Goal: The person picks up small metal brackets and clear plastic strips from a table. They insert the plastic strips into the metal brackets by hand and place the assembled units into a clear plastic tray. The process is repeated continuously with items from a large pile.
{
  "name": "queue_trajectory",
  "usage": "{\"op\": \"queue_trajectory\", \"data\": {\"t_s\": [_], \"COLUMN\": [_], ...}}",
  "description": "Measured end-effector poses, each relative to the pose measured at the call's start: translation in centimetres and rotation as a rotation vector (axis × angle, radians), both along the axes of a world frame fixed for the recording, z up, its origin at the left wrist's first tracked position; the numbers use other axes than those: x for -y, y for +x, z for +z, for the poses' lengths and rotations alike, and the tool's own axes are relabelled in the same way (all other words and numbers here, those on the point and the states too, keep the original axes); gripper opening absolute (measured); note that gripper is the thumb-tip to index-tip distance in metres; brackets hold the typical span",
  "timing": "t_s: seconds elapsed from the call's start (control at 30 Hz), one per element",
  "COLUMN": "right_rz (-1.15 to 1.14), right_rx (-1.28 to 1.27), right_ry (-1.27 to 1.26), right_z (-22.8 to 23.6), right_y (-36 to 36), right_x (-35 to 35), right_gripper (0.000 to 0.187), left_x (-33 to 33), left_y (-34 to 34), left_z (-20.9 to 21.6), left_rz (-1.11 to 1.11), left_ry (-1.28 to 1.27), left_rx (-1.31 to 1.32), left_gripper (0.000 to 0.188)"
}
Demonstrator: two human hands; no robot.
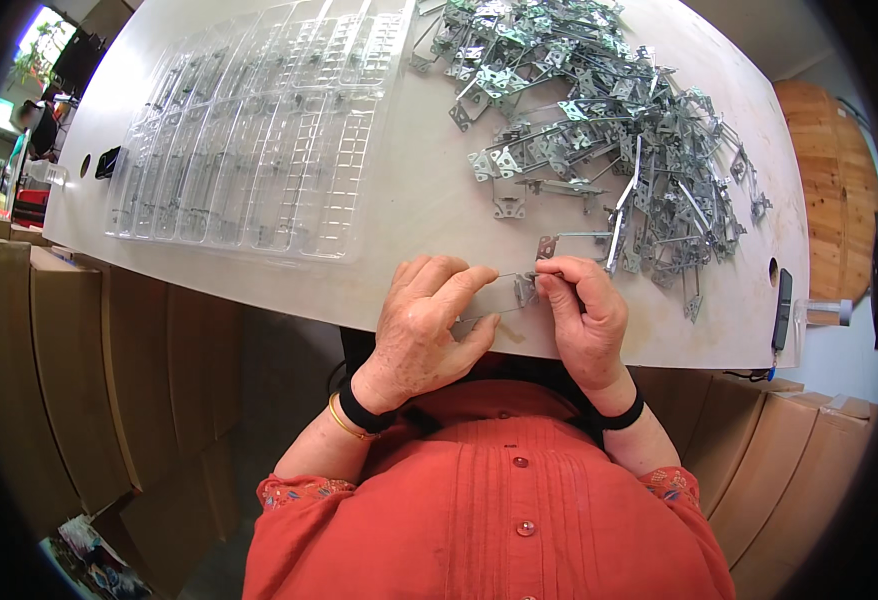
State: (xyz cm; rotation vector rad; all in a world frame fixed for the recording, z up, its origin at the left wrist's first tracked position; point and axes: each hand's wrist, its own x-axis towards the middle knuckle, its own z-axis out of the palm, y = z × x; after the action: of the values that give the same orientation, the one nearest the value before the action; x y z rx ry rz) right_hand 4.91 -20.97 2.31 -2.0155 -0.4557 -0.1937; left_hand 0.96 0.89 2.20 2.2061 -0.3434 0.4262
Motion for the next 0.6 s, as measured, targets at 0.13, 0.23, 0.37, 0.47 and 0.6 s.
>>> {"op": "queue_trajectory", "data": {"t_s": [0.13, 0.23, 0.37, 0.47, 0.6], "right_rz": [-0.004, -0.008, -0.012, -0.018, 0.004], "right_rx": [0.012, 0.037, 0.034, -0.011, 0.041], "right_ry": [-0.008, -0.017, -0.02, 0.018, 0.014], "right_z": [0.0, -0.11, -0.08, -0.33, -0.36], "right_y": [0.04, 0.11, 0.1, -0.02, 0.19], "right_x": [-0.07, -0.13, -0.18, -0.09, -0.17], "right_gripper": [0.016, 0.015, 0.014, 0.014, 0.014], "left_x": [0.01, 0.04, 0.07, 0.05, 0.04], "left_y": [-0.02, -0.04, -0.11, -0.1, -0.11], "left_z": [-0.06, 0.0, -0.01, -0.01, 0.0], "left_rz": [-0.001, 0.006, 0.008, 0.006, 0.004], "left_ry": [0.001, 0.002, 0.0, 0.003, 0.003], "left_rx": [-0.007, 0.0, -0.002, -0.005, -0.009], "left_gripper": [0.049, 0.049, 0.049, 0.049, 0.048]}}
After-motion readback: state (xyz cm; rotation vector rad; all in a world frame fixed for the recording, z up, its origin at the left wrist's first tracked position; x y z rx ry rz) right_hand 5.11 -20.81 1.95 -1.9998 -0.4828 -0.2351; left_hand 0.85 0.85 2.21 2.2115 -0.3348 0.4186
